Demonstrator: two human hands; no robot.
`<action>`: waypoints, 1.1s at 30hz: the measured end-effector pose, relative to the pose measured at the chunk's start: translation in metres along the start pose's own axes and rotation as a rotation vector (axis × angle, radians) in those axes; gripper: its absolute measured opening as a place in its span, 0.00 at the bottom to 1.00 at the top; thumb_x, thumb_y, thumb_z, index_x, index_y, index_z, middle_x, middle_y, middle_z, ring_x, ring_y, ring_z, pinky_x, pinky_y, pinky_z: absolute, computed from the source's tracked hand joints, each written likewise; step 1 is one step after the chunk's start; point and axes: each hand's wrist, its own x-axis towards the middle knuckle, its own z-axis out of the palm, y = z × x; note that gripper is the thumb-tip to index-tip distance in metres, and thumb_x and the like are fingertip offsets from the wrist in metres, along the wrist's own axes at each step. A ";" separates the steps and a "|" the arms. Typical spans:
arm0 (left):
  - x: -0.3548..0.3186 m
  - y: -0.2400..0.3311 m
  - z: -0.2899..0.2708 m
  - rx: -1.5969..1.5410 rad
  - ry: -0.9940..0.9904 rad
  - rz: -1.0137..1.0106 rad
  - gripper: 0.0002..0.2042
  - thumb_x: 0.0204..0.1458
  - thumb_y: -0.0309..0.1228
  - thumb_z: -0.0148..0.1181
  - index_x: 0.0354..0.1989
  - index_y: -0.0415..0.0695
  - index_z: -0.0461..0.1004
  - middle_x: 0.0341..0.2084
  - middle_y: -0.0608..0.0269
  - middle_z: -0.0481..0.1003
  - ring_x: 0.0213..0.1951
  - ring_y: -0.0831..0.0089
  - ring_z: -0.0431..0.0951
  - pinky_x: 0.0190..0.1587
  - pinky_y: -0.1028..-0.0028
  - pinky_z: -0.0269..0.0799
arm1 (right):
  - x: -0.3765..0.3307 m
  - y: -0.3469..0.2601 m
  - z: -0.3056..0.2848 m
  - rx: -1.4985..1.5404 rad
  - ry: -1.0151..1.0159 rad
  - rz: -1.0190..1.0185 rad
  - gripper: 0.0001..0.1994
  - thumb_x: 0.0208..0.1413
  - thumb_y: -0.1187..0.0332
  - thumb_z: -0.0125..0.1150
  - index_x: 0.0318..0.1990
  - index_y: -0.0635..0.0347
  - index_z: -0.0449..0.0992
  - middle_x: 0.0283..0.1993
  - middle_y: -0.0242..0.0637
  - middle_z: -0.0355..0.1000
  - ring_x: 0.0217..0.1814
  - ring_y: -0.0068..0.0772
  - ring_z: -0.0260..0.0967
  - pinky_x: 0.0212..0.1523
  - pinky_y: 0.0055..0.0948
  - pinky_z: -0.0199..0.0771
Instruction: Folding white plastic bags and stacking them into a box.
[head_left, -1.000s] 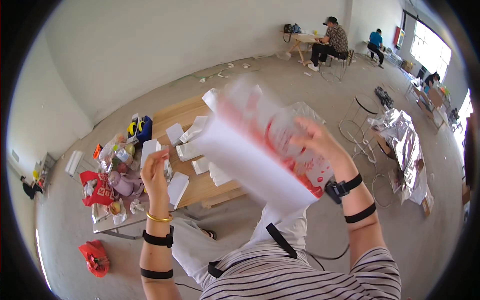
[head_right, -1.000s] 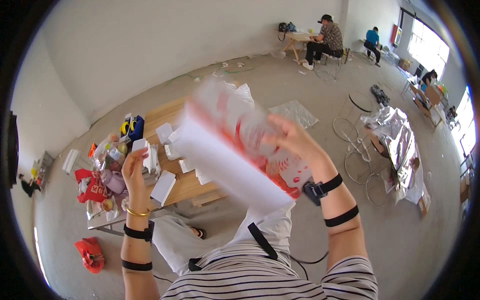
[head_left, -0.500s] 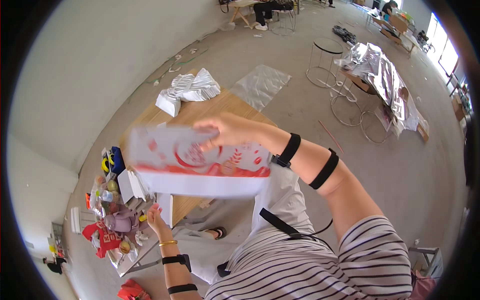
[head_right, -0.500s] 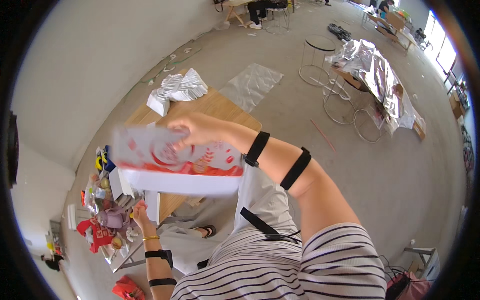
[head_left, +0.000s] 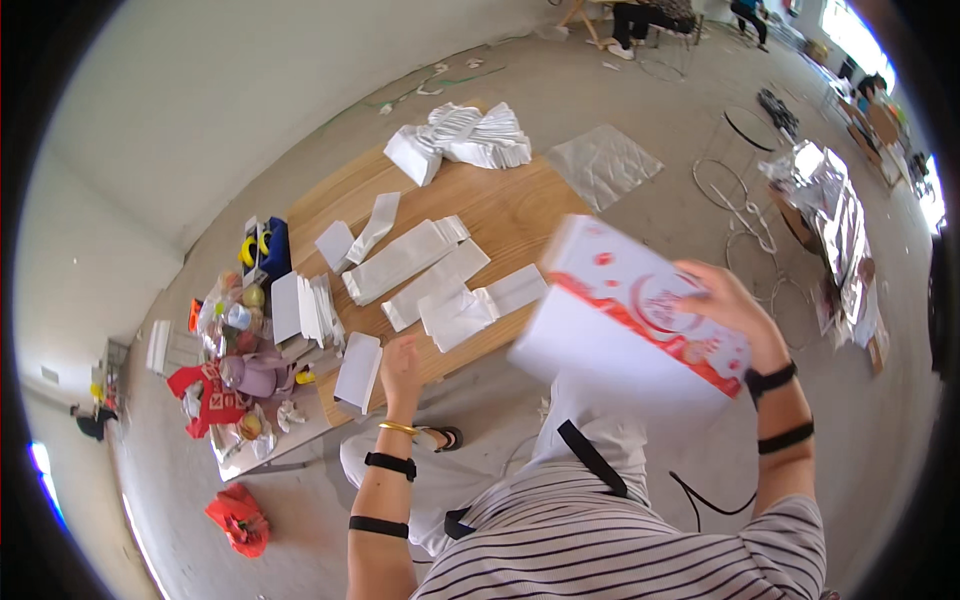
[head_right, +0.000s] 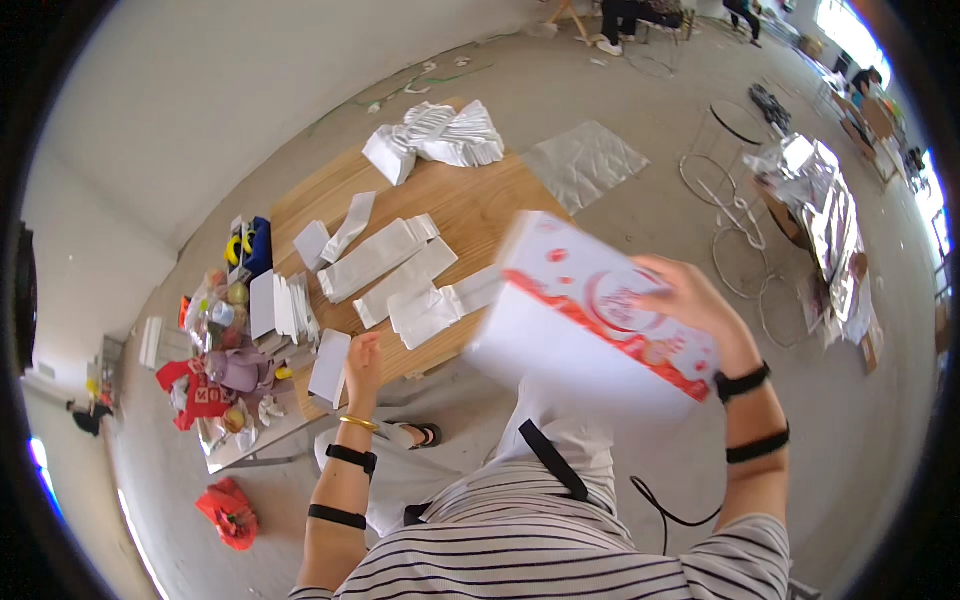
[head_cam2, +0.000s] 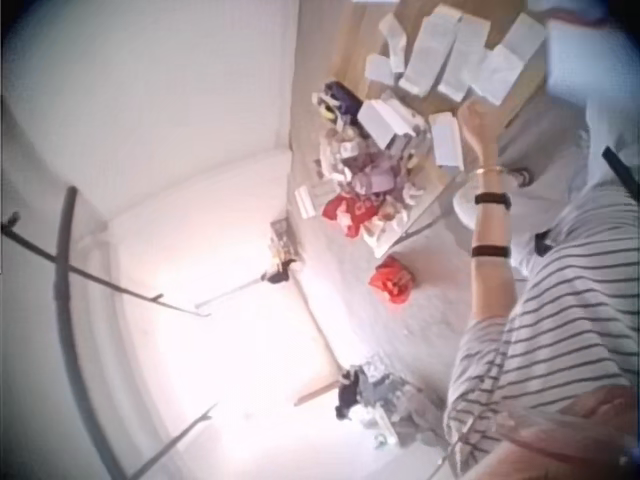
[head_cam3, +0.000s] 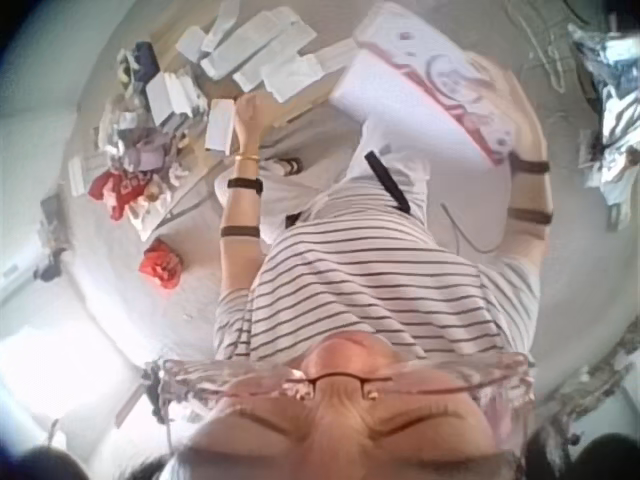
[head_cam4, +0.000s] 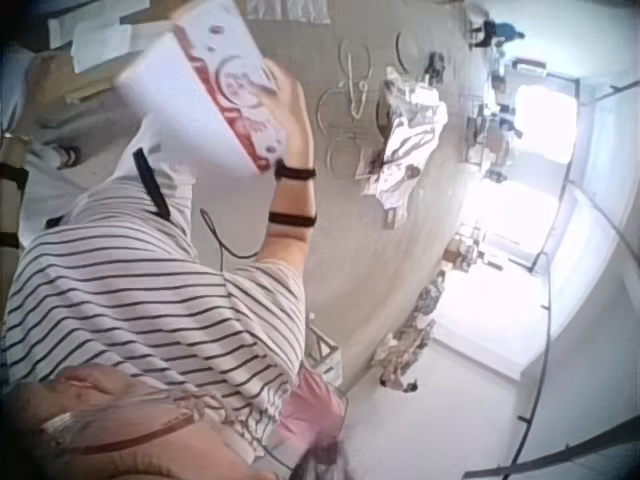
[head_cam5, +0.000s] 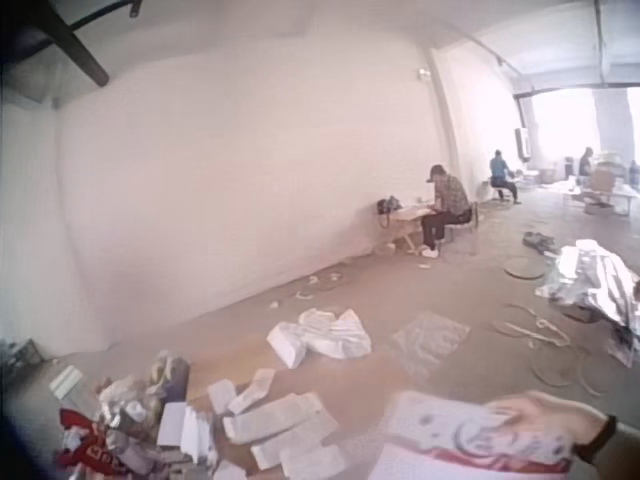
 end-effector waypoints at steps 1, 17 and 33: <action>0.001 0.006 0.007 -0.009 0.014 -0.011 0.11 0.55 0.26 0.55 0.45 0.39 0.75 0.42 0.56 0.77 0.47 0.59 0.76 0.51 0.64 0.69 | -0.023 0.012 -0.015 0.168 0.152 0.130 0.33 0.55 0.70 0.67 0.67 0.65 0.61 0.56 0.36 0.73 0.53 0.24 0.71 0.49 0.26 0.76; 0.020 0.029 0.064 0.326 -0.101 0.287 0.17 0.50 0.26 0.58 0.50 0.42 0.71 0.56 0.52 0.70 0.57 0.52 0.68 0.60 0.57 0.62 | -0.059 0.034 -0.012 0.140 -0.029 0.300 0.30 0.60 0.67 0.62 0.68 0.65 0.59 0.61 0.38 0.69 0.59 0.29 0.69 0.57 0.30 0.72; 0.065 0.184 0.026 -0.432 -0.604 -0.066 0.22 0.56 0.39 0.66 0.50 0.35 0.71 0.39 0.63 0.77 0.38 0.80 0.74 0.40 0.78 0.72 | 0.065 -0.062 0.025 0.362 -0.069 0.148 0.29 0.52 0.68 0.71 0.60 0.69 0.67 0.49 0.33 0.75 0.50 0.19 0.71 0.50 0.22 0.72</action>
